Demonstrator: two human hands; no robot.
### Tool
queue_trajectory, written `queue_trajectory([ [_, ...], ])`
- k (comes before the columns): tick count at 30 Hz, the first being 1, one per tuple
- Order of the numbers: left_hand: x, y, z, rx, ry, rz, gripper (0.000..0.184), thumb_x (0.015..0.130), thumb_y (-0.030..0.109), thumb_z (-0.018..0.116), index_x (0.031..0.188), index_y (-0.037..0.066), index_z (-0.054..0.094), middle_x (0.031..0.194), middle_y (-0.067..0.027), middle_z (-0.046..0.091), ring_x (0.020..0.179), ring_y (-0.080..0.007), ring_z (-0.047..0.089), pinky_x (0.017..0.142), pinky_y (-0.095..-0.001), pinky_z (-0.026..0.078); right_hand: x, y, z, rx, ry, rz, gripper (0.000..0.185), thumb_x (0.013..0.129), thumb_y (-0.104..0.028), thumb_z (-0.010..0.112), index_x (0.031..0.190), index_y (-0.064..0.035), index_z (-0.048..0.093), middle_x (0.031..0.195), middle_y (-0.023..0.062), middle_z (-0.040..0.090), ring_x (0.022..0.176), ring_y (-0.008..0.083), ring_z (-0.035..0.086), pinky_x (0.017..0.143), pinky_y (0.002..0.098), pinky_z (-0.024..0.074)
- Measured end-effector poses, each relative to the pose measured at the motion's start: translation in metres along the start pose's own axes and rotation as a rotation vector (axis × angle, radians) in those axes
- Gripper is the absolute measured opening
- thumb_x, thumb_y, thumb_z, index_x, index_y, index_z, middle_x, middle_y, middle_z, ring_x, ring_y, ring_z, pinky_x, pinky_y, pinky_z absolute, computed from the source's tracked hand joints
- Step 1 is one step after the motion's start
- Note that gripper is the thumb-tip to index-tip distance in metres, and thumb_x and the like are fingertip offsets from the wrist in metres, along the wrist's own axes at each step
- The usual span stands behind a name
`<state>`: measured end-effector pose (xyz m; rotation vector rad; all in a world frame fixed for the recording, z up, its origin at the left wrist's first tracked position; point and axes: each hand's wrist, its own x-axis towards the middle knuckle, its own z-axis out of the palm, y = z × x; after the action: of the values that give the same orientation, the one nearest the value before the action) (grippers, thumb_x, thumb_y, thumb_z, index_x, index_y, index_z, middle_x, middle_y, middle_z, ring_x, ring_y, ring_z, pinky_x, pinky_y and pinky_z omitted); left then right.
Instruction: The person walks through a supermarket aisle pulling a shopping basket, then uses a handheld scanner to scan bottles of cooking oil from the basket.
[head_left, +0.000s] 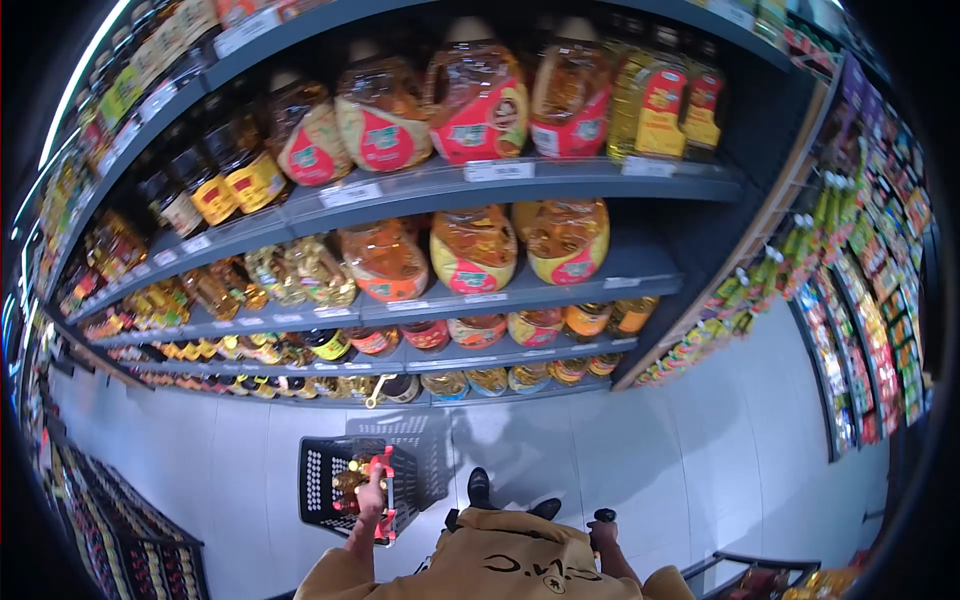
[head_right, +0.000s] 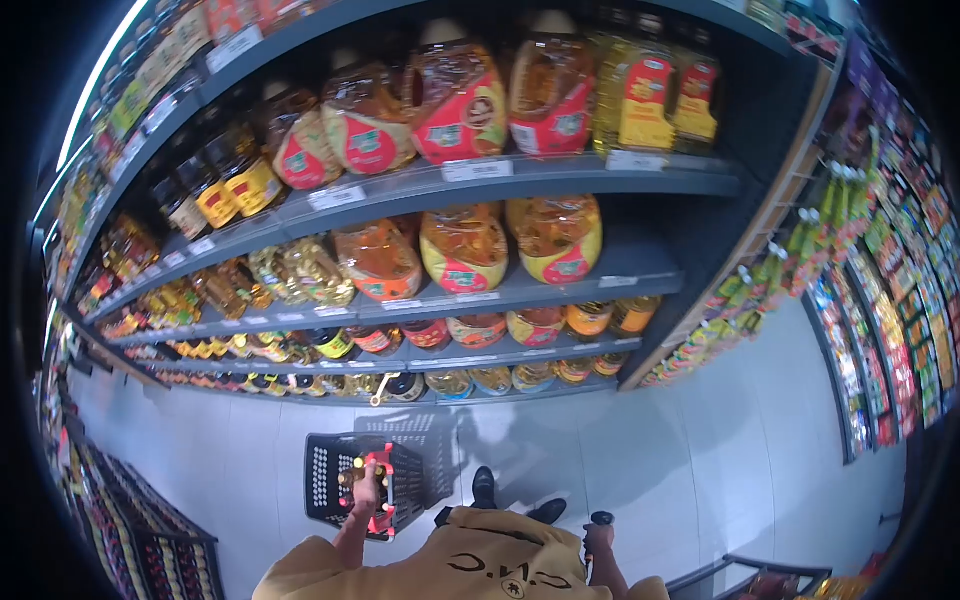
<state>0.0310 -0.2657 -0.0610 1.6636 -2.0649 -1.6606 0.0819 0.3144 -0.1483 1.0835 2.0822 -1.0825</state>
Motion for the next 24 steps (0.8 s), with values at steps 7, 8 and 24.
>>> queue_trajectory([
  [7, 0.019, -0.028, 0.01, 0.265, 0.026, -0.047, 0.081, 0.078, 0.073, 0.067, 0.088, -0.008, 0.073, 0.078, -0.0086, 0.068, 0.068, -0.0165, 0.062, 0.065, -0.034, 0.05, 0.025, -0.011, 0.012, -0.563, -0.074, -0.116, 0.039, 0.08, -0.038, 0.074, 0.107, -0.0083, 0.073, 0.116, 0.0135, 0.07, 0.11, 0.03, 0.066, 0.09, 0.0381, 0.0533],
  [8, 0.018, -0.029, 0.011, 0.292, 0.046, -0.051, 0.083, 0.078, 0.073, 0.066, 0.089, -0.009, 0.072, 0.079, -0.0093, 0.069, 0.071, -0.0175, 0.063, 0.068, -0.0342, 0.05, 0.015, -0.024, 0.009, -0.686, -0.1, -0.197, 0.039, 0.081, -0.037, 0.074, 0.107, -0.0082, 0.073, 0.115, 0.0133, 0.071, 0.109, 0.0299, 0.066, 0.09, 0.0379, 0.0534],
  [24, 0.016, -0.037, 0.019, 0.27, -0.025, -0.041, 0.078, 0.08, 0.076, 0.06, 0.075, -0.002, 0.067, 0.062, -0.0074, 0.06, 0.058, -0.0195, 0.058, 0.057, -0.0364, 0.046, 0.063, -0.062, 0.021, -1.117, -0.079, -0.537, 0.023, 0.087, -0.038, 0.067, 0.107, -0.0315, 0.076, 0.103, -0.0009, 0.074, 0.095, 0.0192, 0.071, 0.084, 0.0339, 0.0548],
])
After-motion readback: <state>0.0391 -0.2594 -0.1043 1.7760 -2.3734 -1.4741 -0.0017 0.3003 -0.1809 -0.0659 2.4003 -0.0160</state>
